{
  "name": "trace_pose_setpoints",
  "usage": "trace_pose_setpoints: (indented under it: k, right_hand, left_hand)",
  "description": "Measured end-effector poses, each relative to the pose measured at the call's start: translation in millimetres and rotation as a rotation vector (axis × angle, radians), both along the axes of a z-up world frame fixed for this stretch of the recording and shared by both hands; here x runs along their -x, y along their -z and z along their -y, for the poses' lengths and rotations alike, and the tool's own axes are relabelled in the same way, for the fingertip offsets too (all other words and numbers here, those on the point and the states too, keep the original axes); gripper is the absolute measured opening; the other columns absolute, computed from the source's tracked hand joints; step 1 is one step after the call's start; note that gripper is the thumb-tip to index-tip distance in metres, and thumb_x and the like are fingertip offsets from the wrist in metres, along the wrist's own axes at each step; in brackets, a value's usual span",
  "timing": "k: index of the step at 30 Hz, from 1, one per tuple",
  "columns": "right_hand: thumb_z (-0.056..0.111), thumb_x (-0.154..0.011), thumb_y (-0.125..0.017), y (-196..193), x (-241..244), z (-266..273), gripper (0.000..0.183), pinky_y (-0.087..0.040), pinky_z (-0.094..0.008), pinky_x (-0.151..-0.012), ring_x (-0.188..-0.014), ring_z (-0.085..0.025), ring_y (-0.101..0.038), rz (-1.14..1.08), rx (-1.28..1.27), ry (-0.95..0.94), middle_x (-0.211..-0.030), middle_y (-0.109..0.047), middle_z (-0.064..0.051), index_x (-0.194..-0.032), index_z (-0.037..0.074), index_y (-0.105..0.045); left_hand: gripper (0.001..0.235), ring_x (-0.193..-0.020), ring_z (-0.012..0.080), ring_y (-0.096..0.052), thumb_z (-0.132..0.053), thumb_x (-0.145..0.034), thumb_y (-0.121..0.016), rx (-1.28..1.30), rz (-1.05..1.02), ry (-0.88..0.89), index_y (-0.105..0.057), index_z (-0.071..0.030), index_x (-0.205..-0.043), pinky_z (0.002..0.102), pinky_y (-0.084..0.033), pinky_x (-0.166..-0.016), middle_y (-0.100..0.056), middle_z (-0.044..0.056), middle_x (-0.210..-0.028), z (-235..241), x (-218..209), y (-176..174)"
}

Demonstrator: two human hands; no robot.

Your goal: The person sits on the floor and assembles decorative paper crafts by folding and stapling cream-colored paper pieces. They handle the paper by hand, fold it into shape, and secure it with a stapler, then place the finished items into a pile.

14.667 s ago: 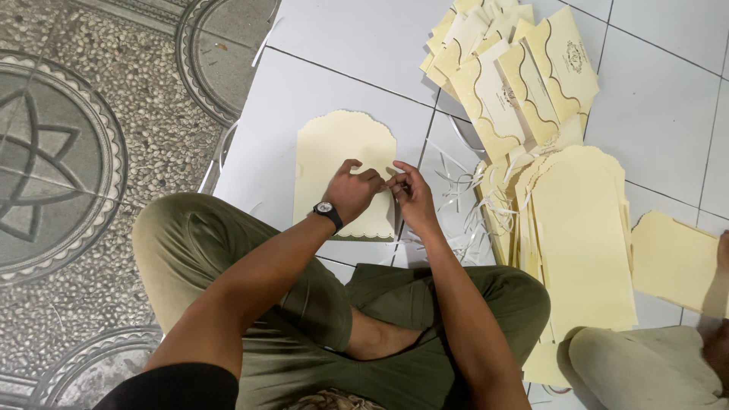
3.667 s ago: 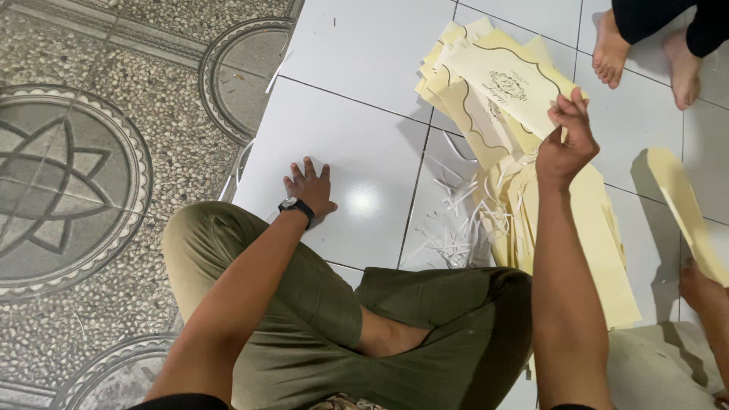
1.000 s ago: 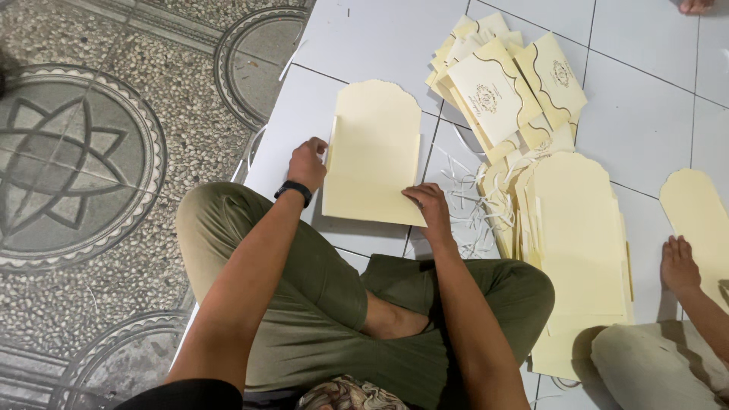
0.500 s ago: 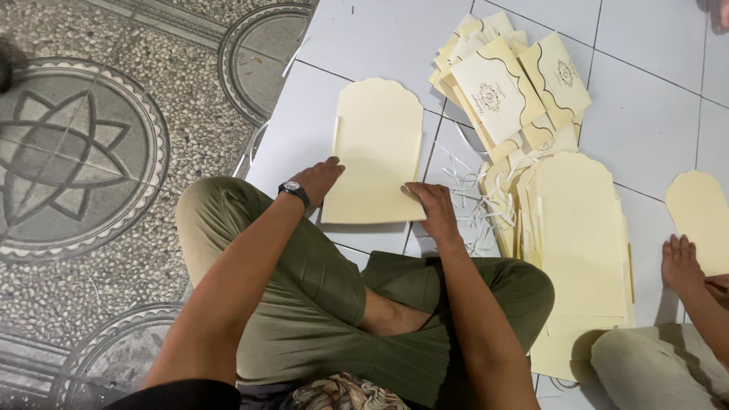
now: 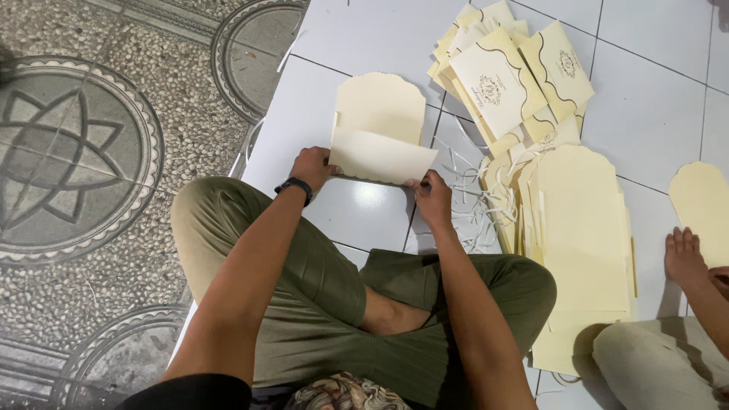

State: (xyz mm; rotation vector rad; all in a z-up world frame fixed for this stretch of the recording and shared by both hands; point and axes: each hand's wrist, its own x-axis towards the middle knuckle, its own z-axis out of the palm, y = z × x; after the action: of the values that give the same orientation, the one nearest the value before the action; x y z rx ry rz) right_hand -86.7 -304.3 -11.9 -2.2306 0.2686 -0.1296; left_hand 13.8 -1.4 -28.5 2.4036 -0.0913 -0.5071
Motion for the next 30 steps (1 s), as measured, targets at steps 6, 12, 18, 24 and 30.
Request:
trace_pose_setpoints:
  k: [6,12,18,24,30]
  right_hand:
    - [0.04,-0.101,-0.073,18.7,-16.5,0.3,0.031,-0.049,-0.043,-0.091,-0.098,-0.032,-0.066,-0.124,0.101,0.02,-0.091,-0.059,-0.011,-0.11,0.011,-0.068]
    - [0.019,-0.103,-0.068,-21.7,-8.7,-28.2,0.055,-0.035,-0.054,-0.103,-0.113,-0.041,-0.055,-0.1,0.175,0.007,-0.103,-0.061,-0.02,-0.147,-0.001,-0.044]
    - [0.03,-0.097,-0.075,2.2,-14.0,-15.6,0.045,-0.041,-0.05,-0.098,-0.105,-0.033,-0.055,-0.093,0.235,0.018,-0.092,-0.061,-0.01,-0.134,0.007,-0.061]
    - [0.023,-0.098,-0.075,-15.6,-14.9,-11.8,0.076,-0.037,-0.057,-0.111,-0.121,-0.047,-0.046,-0.035,0.268,-0.08,-0.12,-0.051,-0.024,-0.161,0.007,-0.037]
    - [0.036,-0.103,-0.062,-57.0,-20.9,-8.7,0.069,-0.061,-0.048,-0.098,-0.131,-0.044,-0.037,-0.247,0.541,-0.38,-0.168,-0.024,-0.013,-0.159,0.003,-0.039]
  left_hand:
    - [0.03,-0.093,0.0297,-0.075,-0.03,-0.088,-0.083,0.075,-0.034,-0.074,-0.067,-0.009,-0.104,0.043,-0.064,-0.078,-0.073,0.008,-0.098,-2.5,-5.8,-4.8]
    - [0.09,-0.117,0.0525,-0.063,-0.003,-0.099,-0.065,-0.077,0.031,0.14,-0.003,-0.011,-0.163,0.059,-0.056,-0.104,-0.051,0.027,-0.131,15.7,20.2,-91.2]
    - [0.069,-0.134,0.0369,-0.047,-0.012,-0.093,-0.075,-0.325,0.225,0.237,-0.047,-0.014,-0.156,0.045,-0.051,-0.104,-0.038,0.018,-0.146,19.5,12.3,-47.9]
    - [0.057,-0.133,0.0335,-0.052,-0.004,-0.084,-0.073,-0.482,0.397,0.455,-0.06,-0.007,-0.139,0.042,-0.049,-0.101,-0.051,0.017,-0.146,30.2,-9.7,21.7]
    - [0.085,-0.152,0.0367,-0.036,-0.029,-0.094,-0.075,-0.548,0.299,0.734,-0.027,-0.035,-0.164,0.05,-0.024,-0.126,-0.044,0.018,-0.151,12.3,-19.8,-58.0]
